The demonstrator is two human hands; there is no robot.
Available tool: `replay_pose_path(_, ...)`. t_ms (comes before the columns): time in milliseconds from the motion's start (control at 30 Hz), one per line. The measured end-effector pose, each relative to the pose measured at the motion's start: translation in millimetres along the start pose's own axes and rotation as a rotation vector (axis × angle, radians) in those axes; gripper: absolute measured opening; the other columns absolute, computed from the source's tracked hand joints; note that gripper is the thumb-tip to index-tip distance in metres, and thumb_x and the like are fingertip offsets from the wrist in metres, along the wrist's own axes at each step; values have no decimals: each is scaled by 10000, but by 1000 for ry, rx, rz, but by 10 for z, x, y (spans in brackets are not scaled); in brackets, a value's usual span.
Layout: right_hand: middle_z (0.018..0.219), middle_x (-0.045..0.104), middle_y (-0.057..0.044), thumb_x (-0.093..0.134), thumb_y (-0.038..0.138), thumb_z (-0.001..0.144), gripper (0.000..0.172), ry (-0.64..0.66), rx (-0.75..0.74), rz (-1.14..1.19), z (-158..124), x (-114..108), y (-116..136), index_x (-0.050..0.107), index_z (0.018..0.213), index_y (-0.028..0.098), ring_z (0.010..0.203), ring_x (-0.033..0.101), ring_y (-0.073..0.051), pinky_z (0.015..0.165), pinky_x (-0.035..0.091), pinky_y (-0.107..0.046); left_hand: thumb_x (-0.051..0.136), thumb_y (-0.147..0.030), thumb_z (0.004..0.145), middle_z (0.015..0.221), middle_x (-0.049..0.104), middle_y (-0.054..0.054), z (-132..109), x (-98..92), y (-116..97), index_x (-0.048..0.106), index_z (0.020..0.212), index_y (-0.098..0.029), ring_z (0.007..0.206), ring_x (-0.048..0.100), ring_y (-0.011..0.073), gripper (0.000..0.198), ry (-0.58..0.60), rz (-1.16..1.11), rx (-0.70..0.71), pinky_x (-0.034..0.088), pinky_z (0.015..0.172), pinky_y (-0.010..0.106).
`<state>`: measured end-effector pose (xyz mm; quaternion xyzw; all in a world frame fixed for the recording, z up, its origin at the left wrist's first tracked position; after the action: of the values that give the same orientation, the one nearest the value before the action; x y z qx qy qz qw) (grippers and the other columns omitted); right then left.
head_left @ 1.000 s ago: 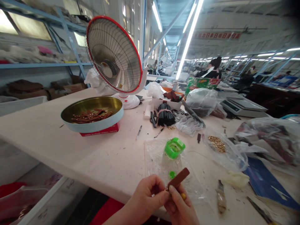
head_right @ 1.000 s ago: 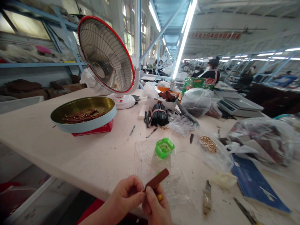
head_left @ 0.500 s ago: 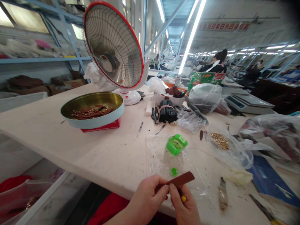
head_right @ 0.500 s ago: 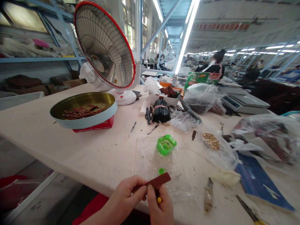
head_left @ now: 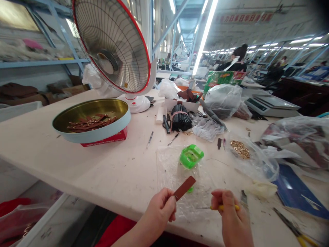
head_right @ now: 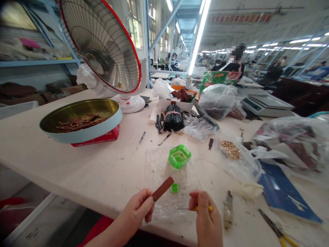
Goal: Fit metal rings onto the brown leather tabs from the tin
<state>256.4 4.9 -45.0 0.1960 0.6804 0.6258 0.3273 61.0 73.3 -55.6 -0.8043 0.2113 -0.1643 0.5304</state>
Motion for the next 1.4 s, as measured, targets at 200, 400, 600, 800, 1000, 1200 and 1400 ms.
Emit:
replay_pose_path(200, 593, 546, 4, 471, 599, 824, 441, -65, -89, -56, 184, 180, 31, 563, 678, 193, 606, 479, -173, 589, 358, -292, 406, -411, 795, 500, 406, -70, 88, -117, -49, 405, 696, -187, 495, 388, 93, 245, -52, 55, 13, 333, 561, 235)
replay_pose_path(400, 596, 548, 4, 459, 565, 845, 425, -5, -129, -93, 255, 351, -117, 540, 641, 201, 616, 494, -181, 625, 360, -299, 424, -357, 807, 470, 419, -71, 118, -159, -13, 418, 696, -189, 475, 377, 91, 202, -88, 49, -7, 322, 548, 231)
replay_pose_path(600, 598, 523, 20, 459, 520, 873, 376, -59, -87, 17, 152, 171, -113, 545, 689, 203, 589, 456, -158, 570, 344, -280, 474, -331, 770, 478, 455, -64, 125, -164, -5, 436, 689, -177, 478, 417, 87, 179, -86, 14, -34, 349, 548, 229)
replay_pose_path(800, 504, 423, 39, 529, 538, 830, 433, -74, -21, 501, -88, 65, 338, 515, 551, 207, 506, 338, -124, 494, 292, -258, 518, -374, 742, 581, 511, -36, 40, 34, 24, 477, 734, -151, 495, 468, 83, 227, 51, -55, -40, 371, 528, 226)
replay_pose_path(1000, 512, 424, 34, 540, 520, 832, 432, -37, -48, 540, -238, 141, 551, 512, 537, 206, 529, 355, -127, 509, 307, -250, 521, -420, 752, 588, 499, -34, -135, 91, -82, 474, 743, -146, 506, 466, 79, 278, 93, -63, 9, 366, 536, 221)
replay_pose_path(1200, 519, 428, 34, 501, 533, 852, 456, -17, -2, 546, -293, 219, 487, 500, 535, 206, 519, 341, -126, 499, 312, -245, 479, -348, 749, 560, 462, -49, -215, 83, -158, 448, 714, -163, 510, 432, 81, 191, 49, -36, 54, 353, 541, 226)
replay_pose_path(1400, 502, 411, 35, 524, 575, 821, 428, -56, -98, 573, -296, -67, 477, 528, 574, 225, 526, 369, -142, 496, 319, -260, 413, -243, 714, 525, 373, -66, -236, -35, -178, 410, 641, -187, 510, 339, 82, 92, -66, 92, 98, 271, 503, 222)
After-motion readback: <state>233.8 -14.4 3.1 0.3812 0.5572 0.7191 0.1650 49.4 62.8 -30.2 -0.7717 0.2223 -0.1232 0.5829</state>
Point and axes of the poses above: each hand's wrist, its own z-axis towards the middle knuckle, its own x-axis out of the palm, y = z × x, the point moved 8 cm from there along z, towards the middle knuckle
